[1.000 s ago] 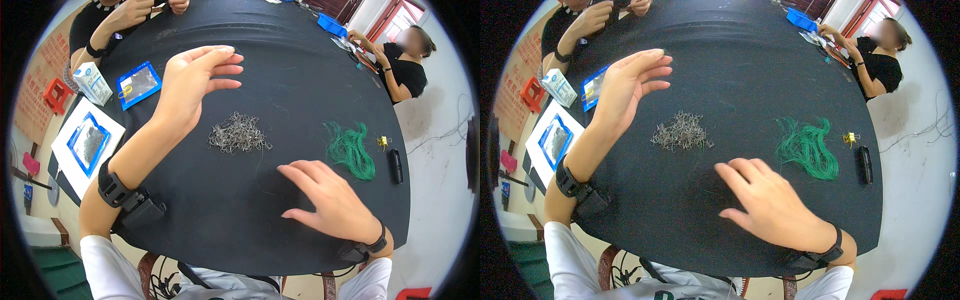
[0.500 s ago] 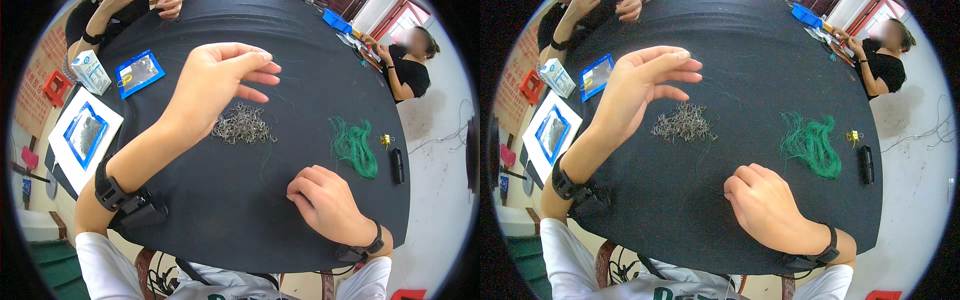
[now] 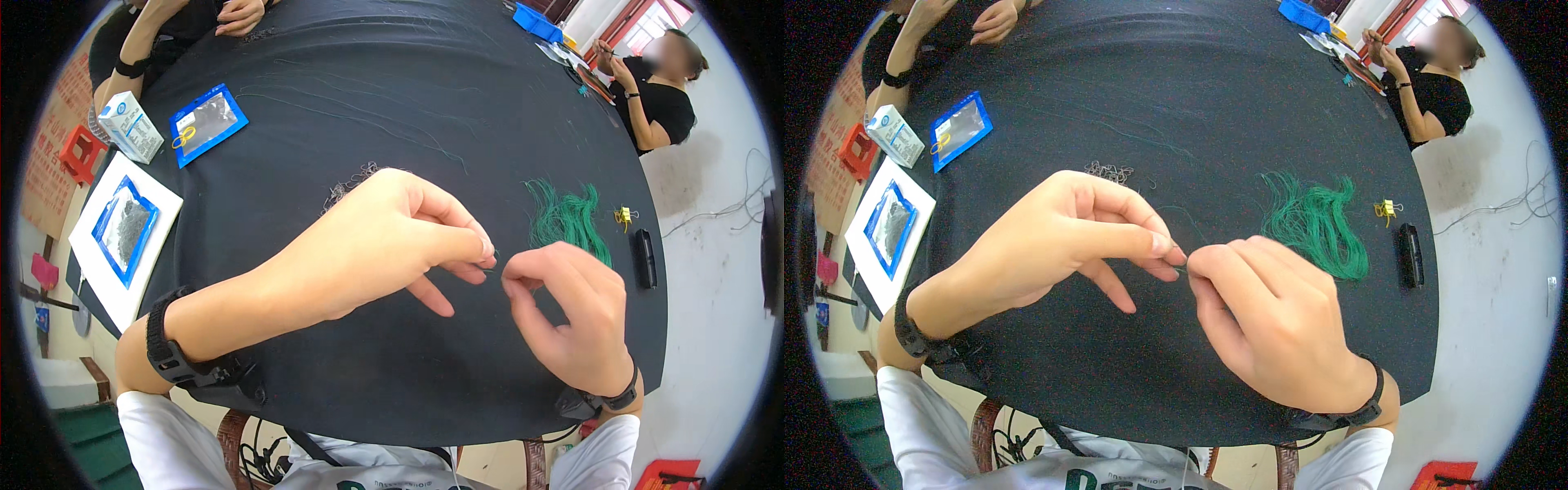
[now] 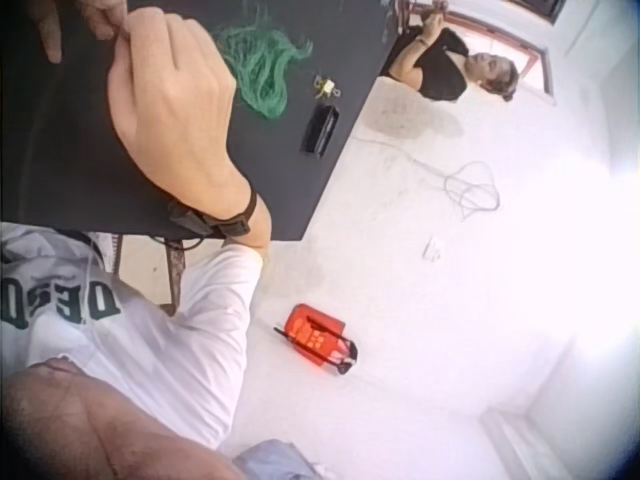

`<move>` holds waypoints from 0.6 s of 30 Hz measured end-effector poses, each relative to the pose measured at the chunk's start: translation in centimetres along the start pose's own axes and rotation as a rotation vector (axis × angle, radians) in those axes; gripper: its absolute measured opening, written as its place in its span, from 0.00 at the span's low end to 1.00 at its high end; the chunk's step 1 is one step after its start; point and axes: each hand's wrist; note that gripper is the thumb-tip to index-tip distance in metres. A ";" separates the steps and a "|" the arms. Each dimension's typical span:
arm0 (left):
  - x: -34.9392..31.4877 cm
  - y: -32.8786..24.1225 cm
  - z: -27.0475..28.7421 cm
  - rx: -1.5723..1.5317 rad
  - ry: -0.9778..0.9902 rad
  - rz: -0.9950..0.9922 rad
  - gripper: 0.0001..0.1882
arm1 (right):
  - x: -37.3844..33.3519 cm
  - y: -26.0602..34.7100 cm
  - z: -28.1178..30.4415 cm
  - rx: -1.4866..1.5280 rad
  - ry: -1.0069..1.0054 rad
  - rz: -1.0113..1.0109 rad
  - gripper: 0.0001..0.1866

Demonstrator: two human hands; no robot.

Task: The person ties thin green strands to small metal hooks by hand at a table, repeating the process with multiple hooks.

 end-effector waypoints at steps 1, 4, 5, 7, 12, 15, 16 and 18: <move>0.0 0.0 -0.1 -0.027 0.010 0.022 0.08 | 0.1 -0.2 0.0 0.001 0.000 -0.004 0.11; -0.1 0.1 -0.5 -0.099 0.027 0.028 0.08 | 0.2 -0.2 0.1 -0.017 -0.052 0.131 0.14; -0.1 0.2 -0.5 -0.099 0.032 0.028 0.08 | 0.2 0.0 0.3 -0.016 -0.060 0.134 0.12; 0.0 0.2 -0.6 -0.154 0.050 0.046 0.08 | 0.3 0.1 0.4 -0.018 -0.067 0.135 0.11; 0.0 0.5 -0.5 -0.187 0.056 0.044 0.07 | 0.7 -0.4 0.3 0.014 -0.088 0.222 0.18; -0.1 0.7 -0.5 -0.194 0.057 0.028 0.07 | 0.5 -0.5 0.3 -0.001 -0.106 0.212 0.18; -0.1 0.6 -0.5 -0.187 0.054 0.023 0.08 | 0.5 -0.5 0.3 -0.002 -0.107 0.211 0.18; -0.2 0.3 -0.6 -0.171 0.048 0.028 0.08 | 0.6 -0.4 0.3 0.005 -0.107 0.225 0.17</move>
Point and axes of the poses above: each hand's wrist, its own x-axis towards the middle knuckle, its own z-axis out of the back of the hand, y = z × x, and after that the axes turned 13 degrees about x, right-handed
